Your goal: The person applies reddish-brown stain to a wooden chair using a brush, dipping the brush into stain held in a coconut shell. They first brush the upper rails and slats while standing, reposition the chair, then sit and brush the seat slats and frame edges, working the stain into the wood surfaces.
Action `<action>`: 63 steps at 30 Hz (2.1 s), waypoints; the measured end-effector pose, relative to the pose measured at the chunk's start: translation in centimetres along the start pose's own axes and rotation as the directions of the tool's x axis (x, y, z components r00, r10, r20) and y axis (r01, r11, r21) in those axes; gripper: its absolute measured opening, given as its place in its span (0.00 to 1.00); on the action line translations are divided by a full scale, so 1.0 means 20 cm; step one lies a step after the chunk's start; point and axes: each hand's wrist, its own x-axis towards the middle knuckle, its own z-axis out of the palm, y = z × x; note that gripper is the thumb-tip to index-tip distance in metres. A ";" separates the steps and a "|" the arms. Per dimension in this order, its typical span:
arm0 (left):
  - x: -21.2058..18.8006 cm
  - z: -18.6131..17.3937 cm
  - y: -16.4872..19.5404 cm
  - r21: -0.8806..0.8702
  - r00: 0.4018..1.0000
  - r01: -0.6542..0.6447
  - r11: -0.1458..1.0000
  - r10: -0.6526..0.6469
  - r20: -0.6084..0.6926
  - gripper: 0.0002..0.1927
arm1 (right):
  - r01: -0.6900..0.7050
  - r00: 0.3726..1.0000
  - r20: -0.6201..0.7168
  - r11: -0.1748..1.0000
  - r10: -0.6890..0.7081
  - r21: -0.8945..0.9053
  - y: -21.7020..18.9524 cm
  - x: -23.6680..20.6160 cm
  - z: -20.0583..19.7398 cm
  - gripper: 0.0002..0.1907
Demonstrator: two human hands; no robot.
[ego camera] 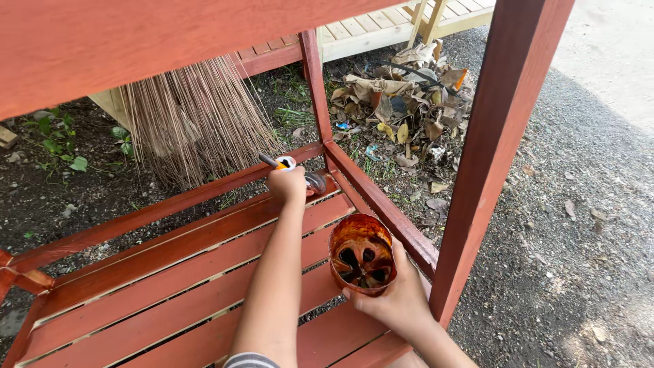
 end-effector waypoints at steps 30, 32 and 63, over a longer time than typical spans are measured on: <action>-0.01 0.07 0.06 -0.169 0.970 0.125 0.978 -0.085 0.227 0.16 | 0.001 1.000 0.015 0.991 -0.003 0.134 0.01 0.01 0.02 0.51; -0.01 0.04 0.10 -0.180 0.904 0.272 0.945 -0.187 0.384 0.13 | -0.007 0.999 0.037 0.983 0.000 0.182 0.02 0.01 0.01 0.50; -0.08 0.11 -0.07 -0.162 0.961 -0.249 0.955 0.264 0.077 0.15 | 0.114 0.982 0.153 0.993 -0.110 -0.016 -0.06 -0.03 -0.03 0.54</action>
